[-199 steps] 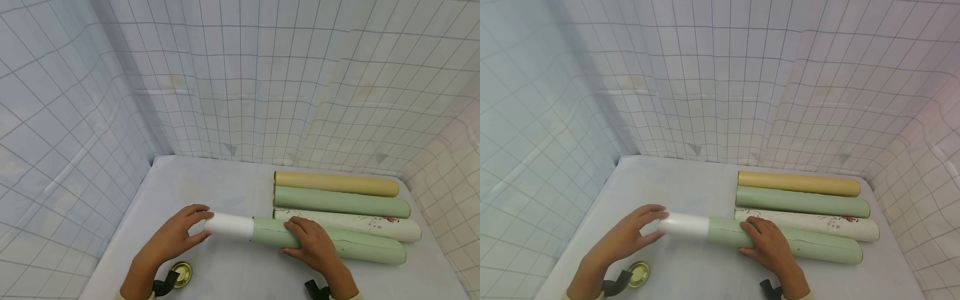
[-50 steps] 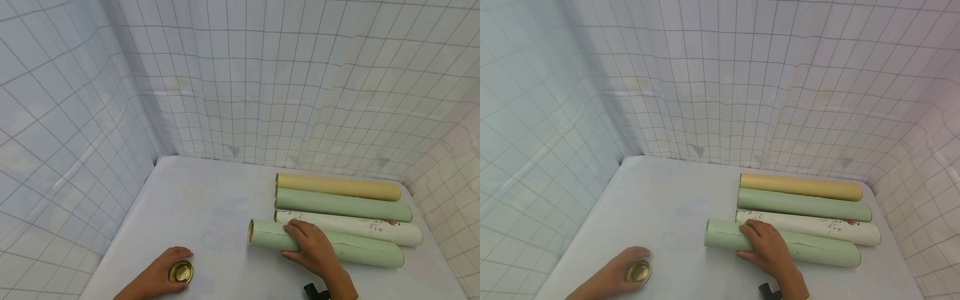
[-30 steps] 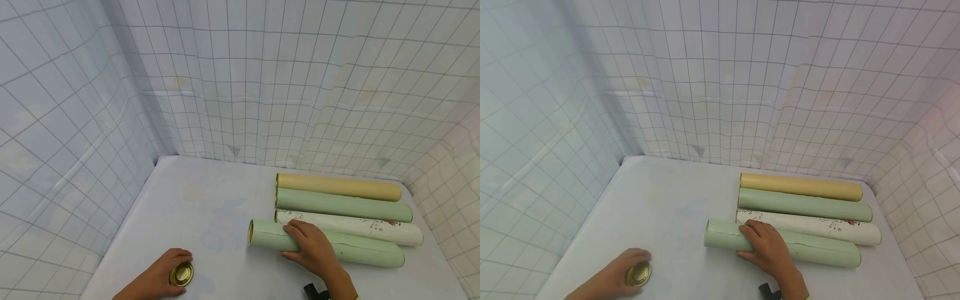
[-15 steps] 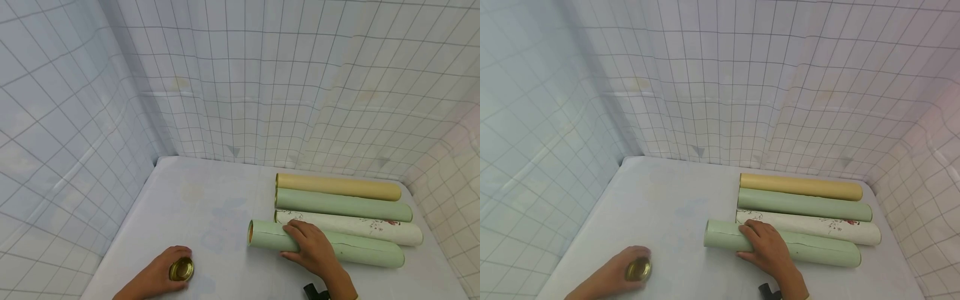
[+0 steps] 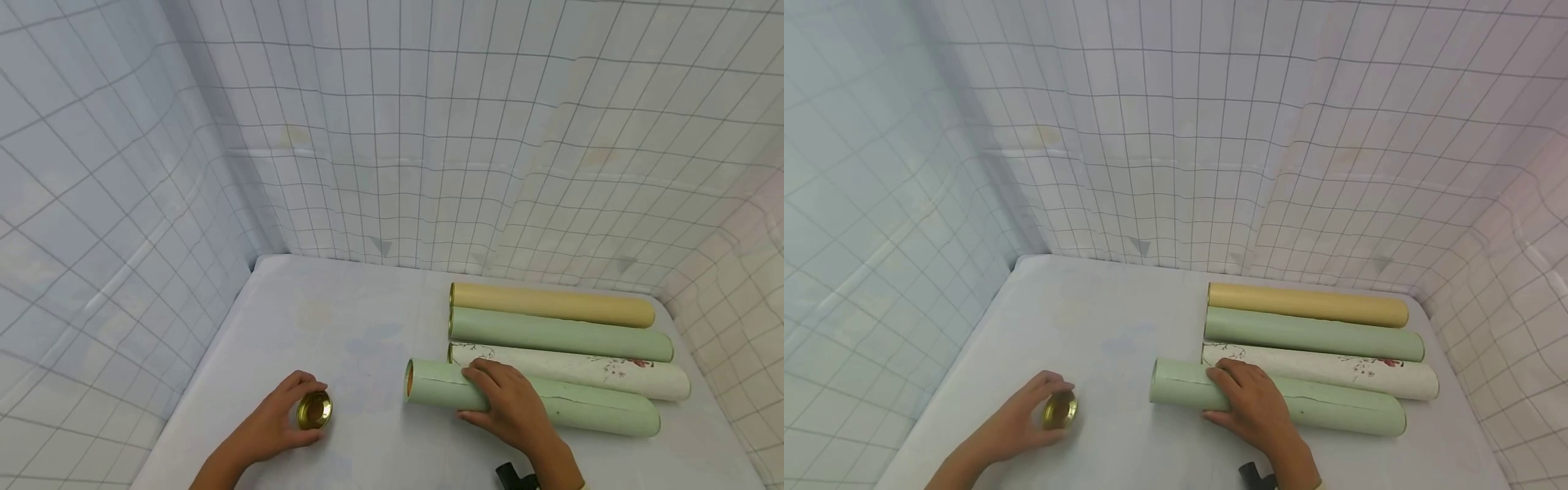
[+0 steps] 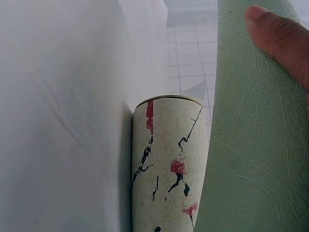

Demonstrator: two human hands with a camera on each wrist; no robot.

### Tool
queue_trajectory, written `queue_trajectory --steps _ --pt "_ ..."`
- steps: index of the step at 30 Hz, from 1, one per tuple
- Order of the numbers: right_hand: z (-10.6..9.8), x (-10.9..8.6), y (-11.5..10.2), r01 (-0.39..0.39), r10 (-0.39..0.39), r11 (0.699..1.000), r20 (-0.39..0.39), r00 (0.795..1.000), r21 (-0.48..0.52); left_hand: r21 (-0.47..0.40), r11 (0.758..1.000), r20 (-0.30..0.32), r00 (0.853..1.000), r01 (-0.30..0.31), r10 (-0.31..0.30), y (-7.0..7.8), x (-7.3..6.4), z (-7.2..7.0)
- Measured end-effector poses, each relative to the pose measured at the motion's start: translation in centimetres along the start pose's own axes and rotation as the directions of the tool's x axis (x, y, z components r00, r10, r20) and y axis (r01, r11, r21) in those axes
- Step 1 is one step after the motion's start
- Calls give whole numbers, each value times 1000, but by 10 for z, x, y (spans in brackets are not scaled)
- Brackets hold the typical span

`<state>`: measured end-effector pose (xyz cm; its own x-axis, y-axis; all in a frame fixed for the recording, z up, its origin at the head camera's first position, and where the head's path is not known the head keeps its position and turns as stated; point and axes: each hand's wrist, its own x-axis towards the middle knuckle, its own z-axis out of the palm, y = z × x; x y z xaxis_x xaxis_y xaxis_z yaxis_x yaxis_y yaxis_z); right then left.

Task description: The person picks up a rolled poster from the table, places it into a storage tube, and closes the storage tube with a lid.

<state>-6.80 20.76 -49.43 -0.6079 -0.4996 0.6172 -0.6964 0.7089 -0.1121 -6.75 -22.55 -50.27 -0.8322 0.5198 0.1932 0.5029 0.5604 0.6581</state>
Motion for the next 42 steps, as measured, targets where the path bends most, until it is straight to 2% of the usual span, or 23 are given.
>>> queue_trajectory --steps 3,7,10,14,19,23,28,31,38,42 --pt "0 0 0 -1 1 1000 2 1000 2 -50 999 -11 1000 11 -11 8 9 1" --pt "0 0 1 -3 3 1000 2 1000 -1 -115 993 -37 999 -10 6 18 21 5" --pt "0 0 1 -5 5 1000 4 1000 -2 -149 989 -45 999 -20 14 20 28 10" --pt "1 -1 2 -4 4 1000 7 1000 -4 -180 984 -31 1000 0 -5 17 36 17" --pt "1 -2 1 -14 14 1000 18 1000 -13 -237 972 -32 999 12 -20 23 50 23" --pt "0 -2 1 -18 18 1000 27 999 -16 -320 947 -55 998 2 -21 30 59 27" --pt "1 -1 2 -14 14 1000 25 1000 -13 -431 899 -106 994 -78 36 39 68 32" --pt "0 0 2 -10 10 1000 23 1000 -14 -469 877 -113 992 -107 60 47 72 35" --pt "0 1 1 -10 10 1000 23 1000 -15 -482 868 -84 993 -116 85 64 79 41" --pt "0 0 1 -14 14 1000 25 1000 -15 -511 853 -59 994 -107 90 80 83 37"
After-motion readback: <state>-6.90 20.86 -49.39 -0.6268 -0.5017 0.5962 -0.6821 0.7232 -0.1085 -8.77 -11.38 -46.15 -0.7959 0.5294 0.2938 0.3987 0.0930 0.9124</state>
